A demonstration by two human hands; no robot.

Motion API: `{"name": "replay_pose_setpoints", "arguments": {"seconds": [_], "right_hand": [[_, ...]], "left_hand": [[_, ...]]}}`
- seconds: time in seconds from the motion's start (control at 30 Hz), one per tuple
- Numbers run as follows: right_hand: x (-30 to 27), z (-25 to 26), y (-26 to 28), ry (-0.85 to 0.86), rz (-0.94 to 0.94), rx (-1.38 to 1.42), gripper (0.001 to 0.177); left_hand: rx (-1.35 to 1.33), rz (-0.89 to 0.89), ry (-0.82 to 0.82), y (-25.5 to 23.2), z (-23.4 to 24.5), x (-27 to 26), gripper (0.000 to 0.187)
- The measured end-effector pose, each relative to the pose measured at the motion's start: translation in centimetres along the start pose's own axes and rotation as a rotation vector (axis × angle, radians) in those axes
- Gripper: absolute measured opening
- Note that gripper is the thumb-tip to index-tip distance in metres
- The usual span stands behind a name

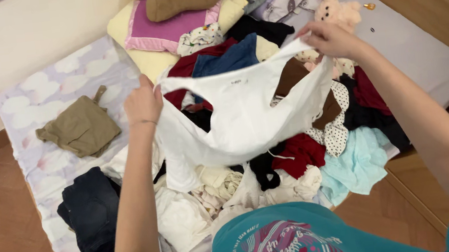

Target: The person folds various garments on a bed, including dark shorts, white tops, and a black pleated skirt. They smooth each item, fold it neatly, and place it into a growing stack.

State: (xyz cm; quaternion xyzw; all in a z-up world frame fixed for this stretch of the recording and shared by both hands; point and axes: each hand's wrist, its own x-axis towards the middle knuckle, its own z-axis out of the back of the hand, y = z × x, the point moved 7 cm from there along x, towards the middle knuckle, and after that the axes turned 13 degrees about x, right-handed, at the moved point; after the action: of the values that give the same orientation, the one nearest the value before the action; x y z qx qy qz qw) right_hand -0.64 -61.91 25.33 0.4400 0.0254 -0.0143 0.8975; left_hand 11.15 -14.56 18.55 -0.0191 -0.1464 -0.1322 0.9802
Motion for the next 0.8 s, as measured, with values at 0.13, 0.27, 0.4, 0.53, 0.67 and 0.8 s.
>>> {"name": "replay_pose_setpoints", "arguments": {"seconds": [0.13, 0.27, 0.4, 0.53, 0.67, 0.8], "right_hand": [[0.2, -0.3, -1.8, 0.013, 0.208, -0.076, 0.028], [-0.7, 0.4, -2.0, -0.086, 0.280, -0.344, 0.029], [-2.7, 1.3, -0.3, -0.179, 0.317, -0.370, 0.024], [-4.6, 3.0, 3.8, -0.201, 0.367, -0.146, 0.019], [-6.4, 4.2, 10.1, -0.054, 0.592, -0.190, 0.019], [-6.5, 4.7, 14.0, 0.060, 0.696, -0.396, 0.035]], "left_hand": [[-0.010, -0.026, 0.034, 1.0, -2.0, -1.7, 0.045], [-0.066, -0.131, 0.193, 1.1, -1.0, -3.4, 0.035], [-0.174, -0.065, 0.078, 0.7, 3.6, -5.1, 0.020], [-0.301, -0.031, -0.294, -0.1, 10.8, -6.6, 0.023], [-0.627, -0.134, -0.571, -0.9, 16.9, -6.9, 0.025], [-1.014, -0.198, -0.500, -1.6, 18.8, -5.2, 0.031]]}}
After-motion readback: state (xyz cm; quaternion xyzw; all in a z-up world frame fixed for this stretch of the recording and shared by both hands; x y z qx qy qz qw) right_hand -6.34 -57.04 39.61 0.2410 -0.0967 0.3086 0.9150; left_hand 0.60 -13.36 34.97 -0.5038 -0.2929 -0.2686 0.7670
